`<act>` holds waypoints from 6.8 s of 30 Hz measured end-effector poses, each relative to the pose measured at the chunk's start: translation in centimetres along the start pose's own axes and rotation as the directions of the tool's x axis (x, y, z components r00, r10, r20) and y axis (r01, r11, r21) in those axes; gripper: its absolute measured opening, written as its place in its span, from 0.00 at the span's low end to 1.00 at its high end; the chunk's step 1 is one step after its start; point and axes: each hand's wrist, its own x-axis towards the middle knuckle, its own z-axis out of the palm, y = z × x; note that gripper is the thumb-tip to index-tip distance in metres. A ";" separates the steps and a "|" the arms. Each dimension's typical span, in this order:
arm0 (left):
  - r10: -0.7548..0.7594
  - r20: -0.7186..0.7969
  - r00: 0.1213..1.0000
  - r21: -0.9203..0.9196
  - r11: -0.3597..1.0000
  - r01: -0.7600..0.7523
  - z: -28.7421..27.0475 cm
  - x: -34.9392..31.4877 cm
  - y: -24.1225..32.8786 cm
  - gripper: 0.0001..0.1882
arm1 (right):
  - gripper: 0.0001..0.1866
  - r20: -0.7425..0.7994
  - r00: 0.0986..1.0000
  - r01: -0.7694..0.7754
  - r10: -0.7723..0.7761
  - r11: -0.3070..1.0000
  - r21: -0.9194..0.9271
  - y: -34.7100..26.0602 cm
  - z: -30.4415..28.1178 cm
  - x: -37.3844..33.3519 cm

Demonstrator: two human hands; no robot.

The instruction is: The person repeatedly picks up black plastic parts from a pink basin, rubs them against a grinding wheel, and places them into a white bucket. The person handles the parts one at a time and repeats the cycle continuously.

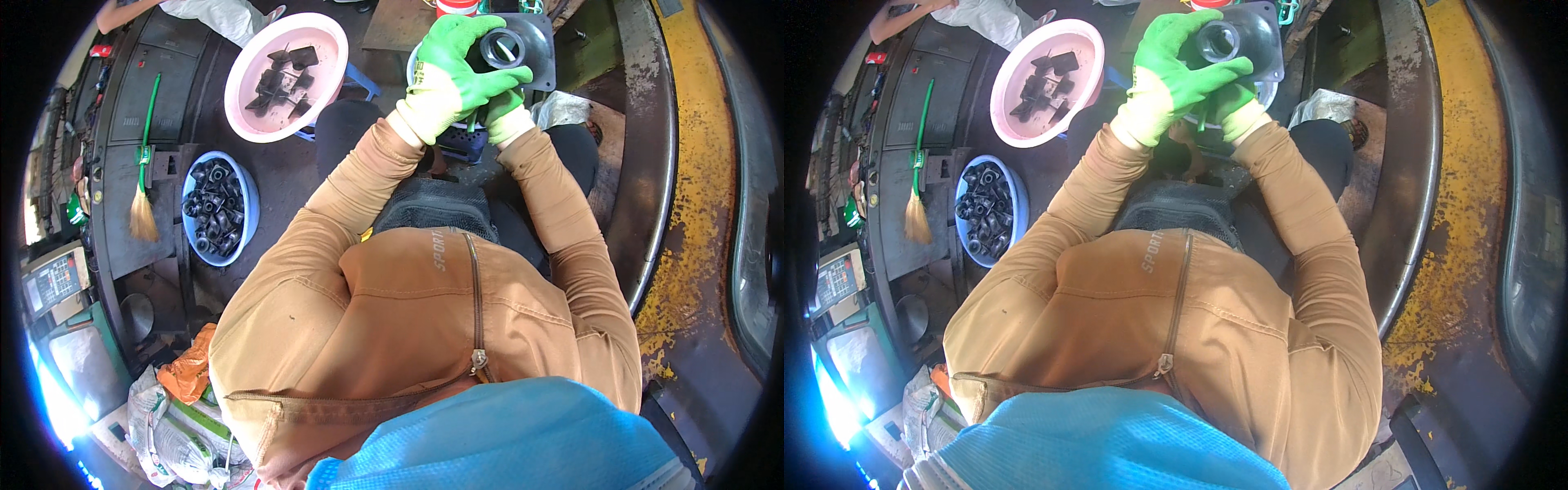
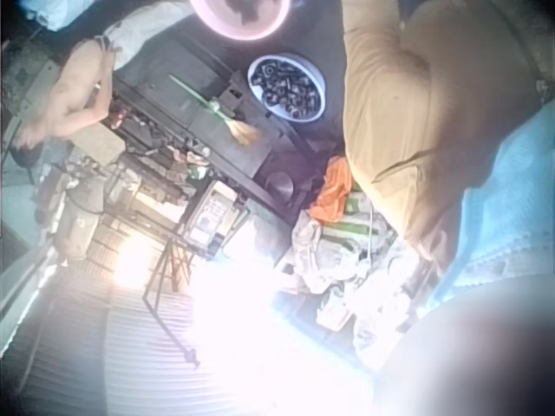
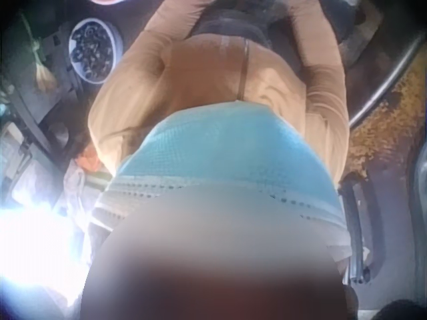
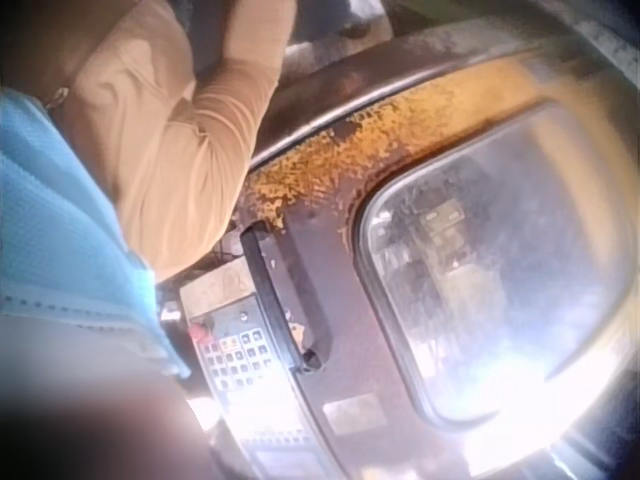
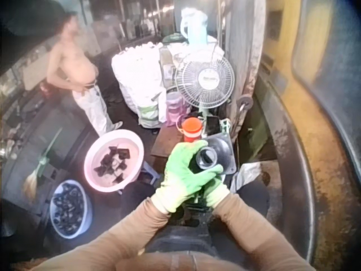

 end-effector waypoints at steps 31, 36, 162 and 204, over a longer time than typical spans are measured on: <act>-0.302 -0.459 0.836 0.288 0.839 0.462 -26.2 -19.2 -15.5 0.29 | 0.12 0.015 0.672 -0.532 0.741 0.468 0.706 -1.7 -2.4 5.1; -0.793 -0.572 0.209 0.007 0.250 0.968 -27.9 -38.5 -19.1 0.13 | 0.21 0.101 0.520 -0.639 0.848 0.308 0.705 1.2 -3.1 4.3; -0.357 0.105 0.928 -0.538 0.765 0.355 1.3 0.8 2.5 0.23 | 0.24 -0.173 0.971 -0.118 0.163 0.963 0.244 -4.2 -4.6 1.8; -0.079 0.212 0.974 -0.473 0.864 0.173 0.2 1.2 0.9 0.23 | 0.24 -0.170 0.965 -0.152 0.201 0.953 0.261 -7.1 -4.7 3.6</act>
